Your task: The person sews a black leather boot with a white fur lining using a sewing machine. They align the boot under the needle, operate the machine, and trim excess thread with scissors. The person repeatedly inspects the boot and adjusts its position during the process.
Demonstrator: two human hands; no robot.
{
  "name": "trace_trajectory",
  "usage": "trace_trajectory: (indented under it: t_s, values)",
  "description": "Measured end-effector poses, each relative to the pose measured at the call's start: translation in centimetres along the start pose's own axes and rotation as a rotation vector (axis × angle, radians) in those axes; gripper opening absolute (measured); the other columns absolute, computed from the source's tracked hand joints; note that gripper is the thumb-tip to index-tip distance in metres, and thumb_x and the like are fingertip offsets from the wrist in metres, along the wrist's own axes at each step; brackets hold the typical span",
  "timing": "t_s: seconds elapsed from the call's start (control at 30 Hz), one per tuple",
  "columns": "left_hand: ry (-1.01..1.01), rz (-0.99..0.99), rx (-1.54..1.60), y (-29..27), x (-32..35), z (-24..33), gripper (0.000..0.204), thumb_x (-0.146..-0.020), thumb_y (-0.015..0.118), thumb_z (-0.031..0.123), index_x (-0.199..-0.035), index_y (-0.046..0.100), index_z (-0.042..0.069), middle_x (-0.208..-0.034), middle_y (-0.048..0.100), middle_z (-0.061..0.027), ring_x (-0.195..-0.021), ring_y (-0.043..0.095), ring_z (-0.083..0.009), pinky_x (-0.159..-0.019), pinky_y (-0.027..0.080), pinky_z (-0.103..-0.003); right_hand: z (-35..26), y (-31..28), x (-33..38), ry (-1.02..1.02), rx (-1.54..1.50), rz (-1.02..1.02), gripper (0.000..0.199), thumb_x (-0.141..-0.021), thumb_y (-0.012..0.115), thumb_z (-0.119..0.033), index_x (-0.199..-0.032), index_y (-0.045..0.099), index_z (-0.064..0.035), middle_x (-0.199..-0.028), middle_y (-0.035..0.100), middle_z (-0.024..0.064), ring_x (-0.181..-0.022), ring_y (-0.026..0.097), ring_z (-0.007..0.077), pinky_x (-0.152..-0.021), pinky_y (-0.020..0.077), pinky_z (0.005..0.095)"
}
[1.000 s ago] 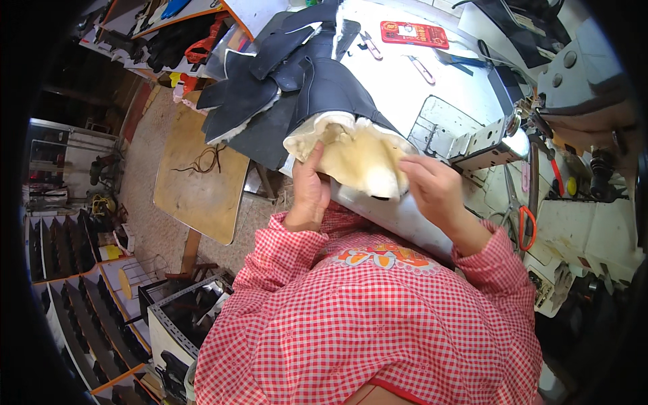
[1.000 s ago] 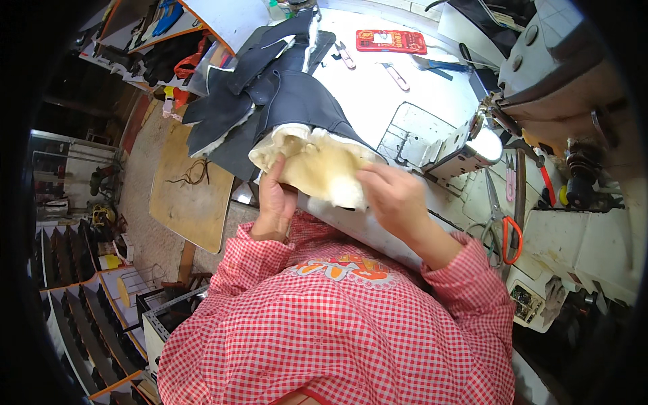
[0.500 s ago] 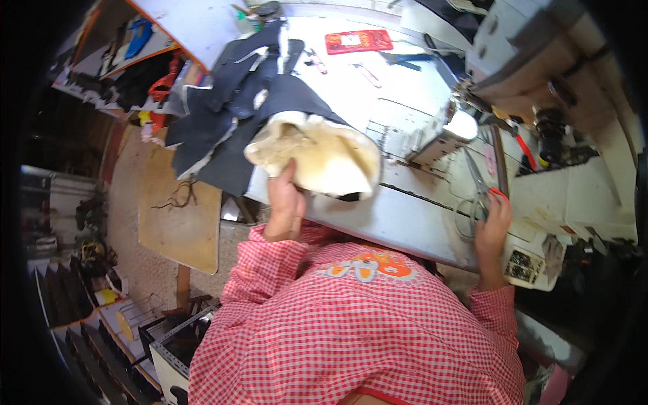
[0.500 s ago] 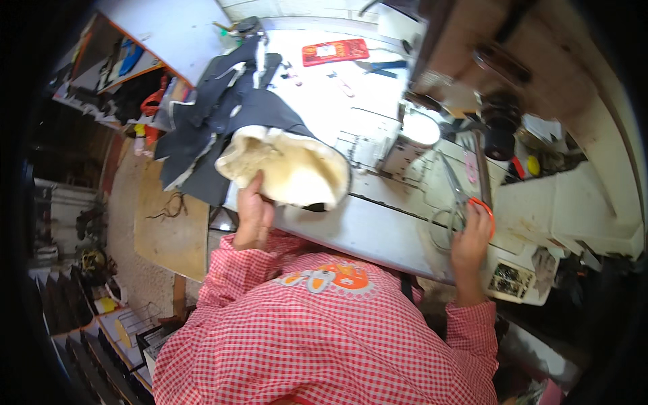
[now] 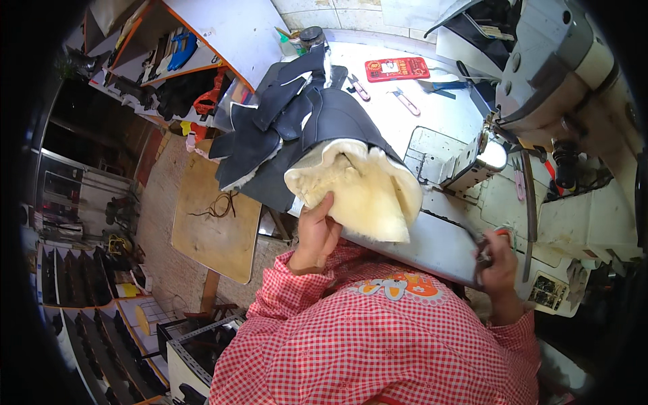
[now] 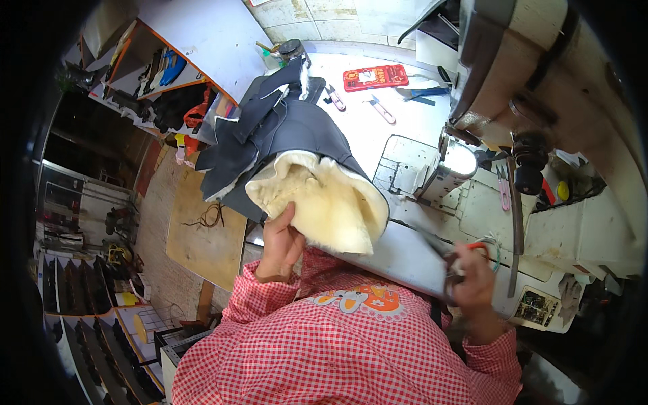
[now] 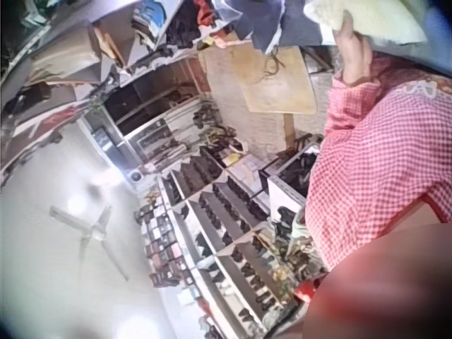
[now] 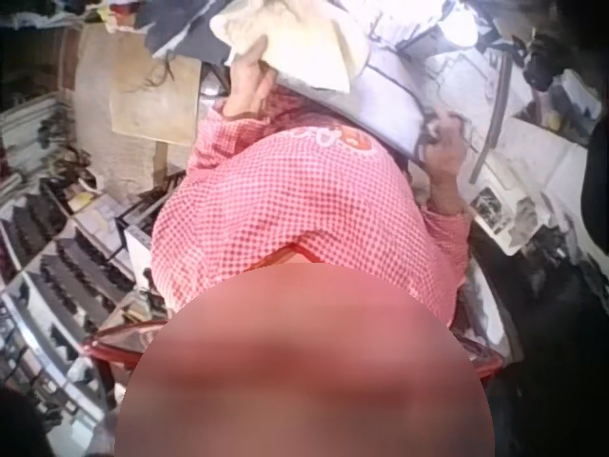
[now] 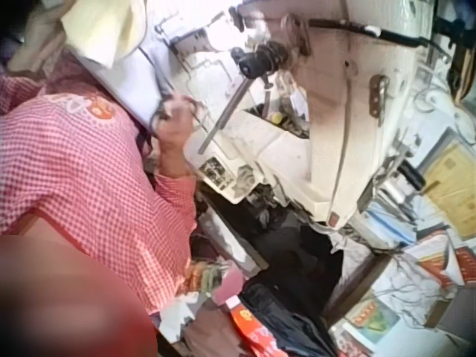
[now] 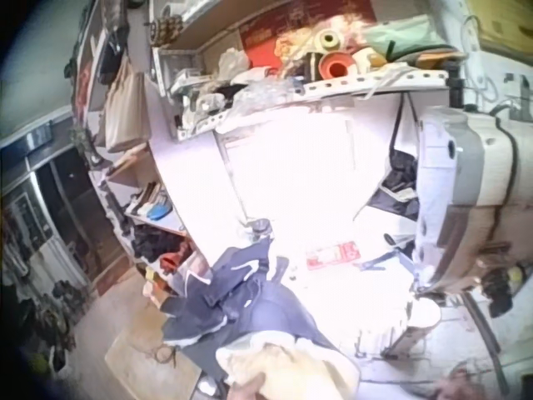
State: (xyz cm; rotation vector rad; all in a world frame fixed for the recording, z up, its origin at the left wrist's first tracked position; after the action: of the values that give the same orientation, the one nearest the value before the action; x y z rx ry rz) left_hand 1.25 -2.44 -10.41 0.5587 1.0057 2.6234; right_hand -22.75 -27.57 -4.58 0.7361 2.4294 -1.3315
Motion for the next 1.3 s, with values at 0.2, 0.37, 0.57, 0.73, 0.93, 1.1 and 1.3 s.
trace_trajectory:
  t_s: [0.2, 0.37, 0.57, 0.73, 0.93, 1.1, 1.3]
  values:
    - [-0.015, -0.06, -0.006, 1.0, 1.9, 0.5, 0.048, -0.092, 0.055, 0.006, -0.136, 0.037, -0.001, -0.132, 0.051, -0.0152, -0.121, 0.052, -0.0289, -0.104, 0.041, -0.042, -8.7, 5.7, -7.7, -0.139, -0.027, -0.204, 0.043, -0.07, 0.066, -0.004, -0.112, 0.057, -0.0051, -0.084, 0.055, 0.0103, -0.071, 0.058, 0.0283, -0.057, 0.0479, 0.0378]
    - [0.027, -0.049, 0.005, 0.2, 2.5, 1.8, 0.047, -0.091, 0.057, 0.005, -0.135, 0.039, -0.001, -0.131, 0.052, -0.0158, -0.12, 0.052, -0.0286, -0.105, 0.041, -0.041, -9.8, 6.5, -10.3, -0.21, 0.149, -0.212, 0.036, -0.074, 0.059, -0.003, -0.11, 0.057, -0.0037, -0.082, 0.054, 0.0087, -0.073, 0.058, 0.0246, -0.057, 0.047, 0.0356]
    - [0.034, -0.091, -0.001, 0.4, 2.3, 2.1, 0.049, -0.09, 0.057, 0.004, -0.135, 0.039, -0.001, -0.132, 0.052, -0.0157, -0.121, 0.051, -0.0289, -0.105, 0.04, -0.042, -9.4, 7.2, -10.6, -0.224, 0.168, -0.3, 0.034, -0.073, 0.059, -0.003, -0.107, 0.058, -0.0048, -0.083, 0.055, 0.0076, -0.075, 0.059, 0.0234, -0.058, 0.0477, 0.0348]
    - [0.02, -0.126, 0.008, 0.7, 2.3, 2.2, 0.049, -0.09, 0.057, 0.004, -0.136, 0.039, 0.0, -0.132, 0.051, -0.0156, -0.122, 0.051, -0.0288, -0.106, 0.039, -0.042, -9.9, 7.3, -11.2, -0.23, 0.144, -0.314, 0.033, -0.073, 0.06, -0.003, -0.106, 0.059, -0.0062, -0.085, 0.057, 0.007, -0.076, 0.061, 0.0235, -0.06, 0.0499, 0.0344]
    - [-0.009, -0.105, 0.024, 0.5, 2.4, 1.8, 0.048, -0.091, 0.057, 0.005, -0.135, 0.039, -0.001, -0.132, 0.051, -0.0157, -0.122, 0.051, -0.0284, -0.105, 0.04, -0.041, -9.8, 7.7, -11.2, -0.243, 0.097, -0.332, 0.033, -0.073, 0.061, -0.004, -0.106, 0.06, -0.0055, -0.086, 0.059, 0.0075, -0.076, 0.062, 0.0241, -0.061, 0.0514, 0.0347]
    - [-0.009, -0.078, 0.013, 0.7, 2.5, 1.8, 0.046, -0.091, 0.057, 0.005, -0.134, 0.041, -0.002, -0.131, 0.052, -0.0156, -0.121, 0.052, -0.0281, -0.105, 0.041, -0.041, -8.6, 8.6, -10.7, -0.218, 0.063, -0.371, 0.032, -0.071, 0.065, -0.007, -0.103, 0.058, -0.0061, -0.081, 0.06, 0.0092, -0.069, 0.062, 0.0275, -0.059, 0.0511, 0.0367]
    - [0.007, -0.029, 0.003, 0.1, 2.8, 2.1, 0.042, -0.093, 0.055, 0.006, -0.132, 0.043, -0.002, -0.129, 0.054, -0.0152, -0.118, 0.054, -0.0267, -0.103, 0.042, -0.04, -8.0, 11.2, -10.1, -0.197, -0.017, -0.41, 0.038, -0.068, 0.067, -0.007, -0.104, 0.056, -0.0079, -0.08, 0.061, 0.0116, -0.068, 0.062, 0.031, -0.059, 0.0503, 0.0402]
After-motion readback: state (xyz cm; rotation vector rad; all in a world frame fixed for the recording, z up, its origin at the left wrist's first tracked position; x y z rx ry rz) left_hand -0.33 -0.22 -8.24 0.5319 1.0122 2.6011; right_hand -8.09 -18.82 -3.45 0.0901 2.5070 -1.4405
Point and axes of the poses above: each hand's wrist, its own x-axis away from the middle knuckle, its own y-axis out of the palm, z = x × y, the point moved 10 cm from there along -x, towards the middle knuckle
